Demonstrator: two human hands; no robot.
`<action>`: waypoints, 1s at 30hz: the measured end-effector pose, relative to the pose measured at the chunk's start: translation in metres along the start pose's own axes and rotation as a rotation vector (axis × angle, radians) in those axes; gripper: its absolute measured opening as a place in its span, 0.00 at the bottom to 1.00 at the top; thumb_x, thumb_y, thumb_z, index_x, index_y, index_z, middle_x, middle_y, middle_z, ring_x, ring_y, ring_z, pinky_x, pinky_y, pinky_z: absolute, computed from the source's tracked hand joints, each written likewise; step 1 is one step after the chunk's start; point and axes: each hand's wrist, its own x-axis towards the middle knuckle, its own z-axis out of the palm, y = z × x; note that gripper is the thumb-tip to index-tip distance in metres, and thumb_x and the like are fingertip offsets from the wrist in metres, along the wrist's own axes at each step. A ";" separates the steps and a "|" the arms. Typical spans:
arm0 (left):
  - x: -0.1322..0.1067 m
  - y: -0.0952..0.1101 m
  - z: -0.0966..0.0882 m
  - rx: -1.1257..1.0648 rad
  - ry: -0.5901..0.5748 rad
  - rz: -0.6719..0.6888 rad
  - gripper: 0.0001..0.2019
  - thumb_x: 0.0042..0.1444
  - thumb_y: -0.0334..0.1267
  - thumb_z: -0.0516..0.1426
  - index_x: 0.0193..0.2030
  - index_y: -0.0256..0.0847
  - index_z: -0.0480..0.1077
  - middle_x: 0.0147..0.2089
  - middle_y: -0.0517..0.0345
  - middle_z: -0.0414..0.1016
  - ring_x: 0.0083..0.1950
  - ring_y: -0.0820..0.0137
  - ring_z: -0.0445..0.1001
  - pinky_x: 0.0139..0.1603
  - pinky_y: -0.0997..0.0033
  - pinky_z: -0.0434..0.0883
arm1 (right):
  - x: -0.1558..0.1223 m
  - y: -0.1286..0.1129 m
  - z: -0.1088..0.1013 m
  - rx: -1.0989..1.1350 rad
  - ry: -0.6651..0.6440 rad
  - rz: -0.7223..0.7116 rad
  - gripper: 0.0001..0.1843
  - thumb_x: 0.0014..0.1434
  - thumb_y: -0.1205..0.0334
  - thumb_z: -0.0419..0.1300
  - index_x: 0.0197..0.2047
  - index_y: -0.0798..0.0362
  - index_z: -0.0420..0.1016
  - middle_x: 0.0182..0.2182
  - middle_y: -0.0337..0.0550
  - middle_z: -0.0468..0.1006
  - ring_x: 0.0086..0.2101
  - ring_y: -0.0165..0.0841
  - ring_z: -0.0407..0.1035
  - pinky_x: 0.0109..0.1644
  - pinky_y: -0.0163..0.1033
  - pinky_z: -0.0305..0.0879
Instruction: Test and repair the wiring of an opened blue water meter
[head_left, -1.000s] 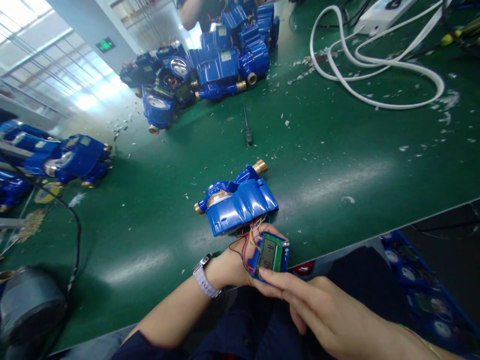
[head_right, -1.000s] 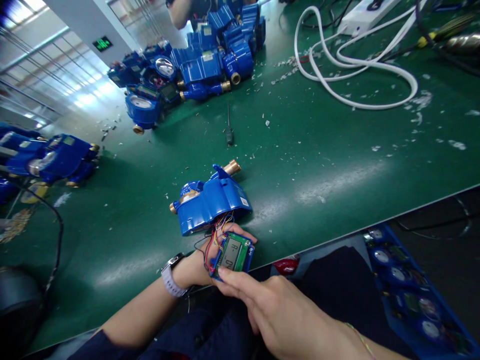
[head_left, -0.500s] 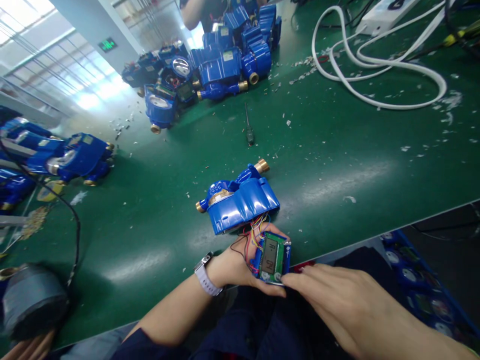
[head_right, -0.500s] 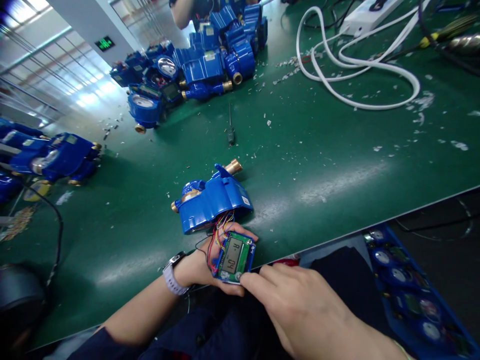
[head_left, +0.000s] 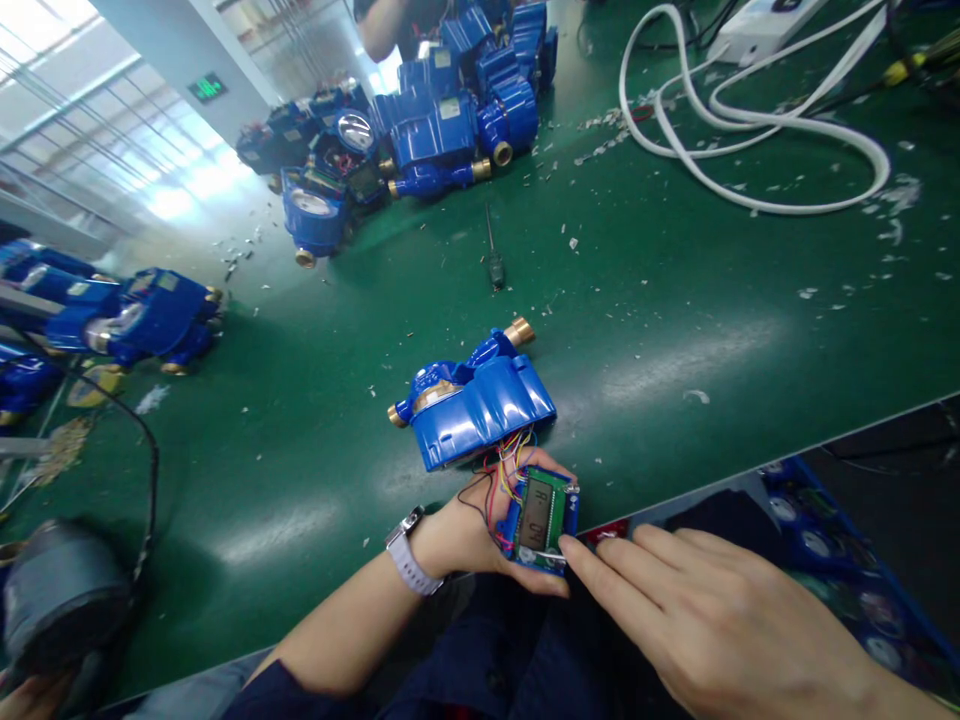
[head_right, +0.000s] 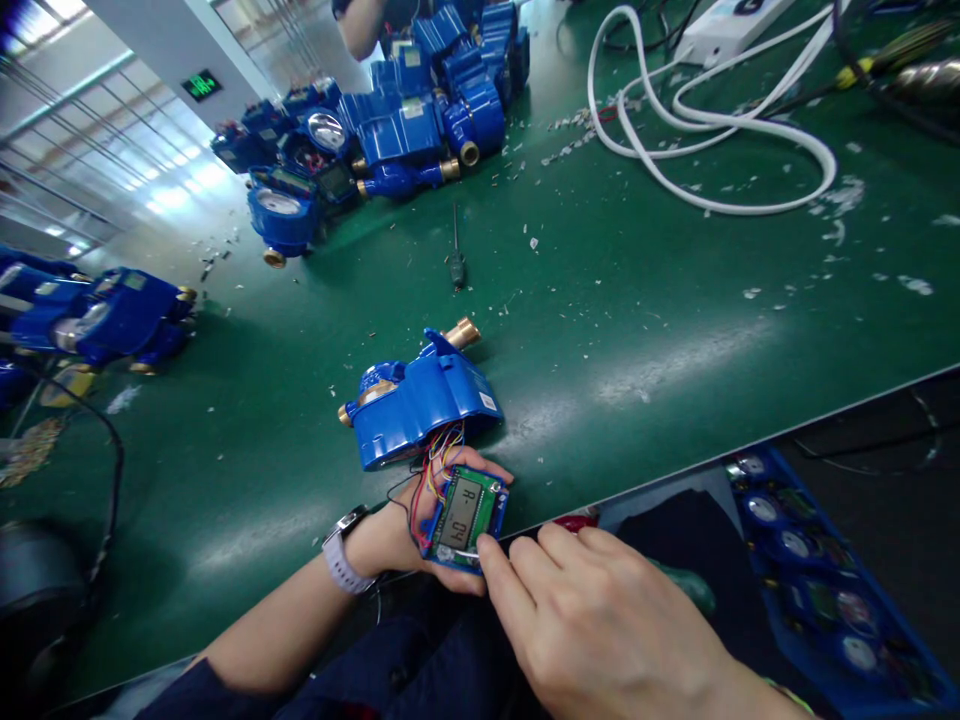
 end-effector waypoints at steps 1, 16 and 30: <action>0.000 -0.001 0.000 0.001 0.002 0.006 0.42 0.33 0.49 0.73 0.55 0.40 0.63 0.51 0.47 0.72 0.50 0.59 0.74 0.55 0.60 0.69 | -0.001 0.000 0.002 0.022 0.002 0.001 0.25 0.49 0.81 0.45 0.48 0.59 0.72 0.31 0.43 0.79 0.28 0.38 0.74 0.27 0.43 0.67; 0.001 -0.001 0.000 -0.089 -0.002 -0.063 0.41 0.32 0.52 0.71 0.54 0.42 0.63 0.49 0.50 0.72 0.48 0.59 0.74 0.52 0.61 0.70 | -0.009 -0.001 0.035 0.304 -0.202 0.127 0.37 0.58 0.78 0.44 0.68 0.45 0.58 0.29 0.39 0.75 0.22 0.38 0.72 0.21 0.40 0.66; 0.000 -0.004 -0.001 -0.062 0.029 -0.092 0.47 0.25 0.51 0.74 0.55 0.40 0.65 0.51 0.48 0.73 0.48 0.59 0.75 0.52 0.60 0.72 | -0.001 -0.009 0.040 1.128 -0.088 0.392 0.25 0.68 0.71 0.47 0.64 0.44 0.67 0.53 0.36 0.76 0.50 0.31 0.73 0.54 0.34 0.69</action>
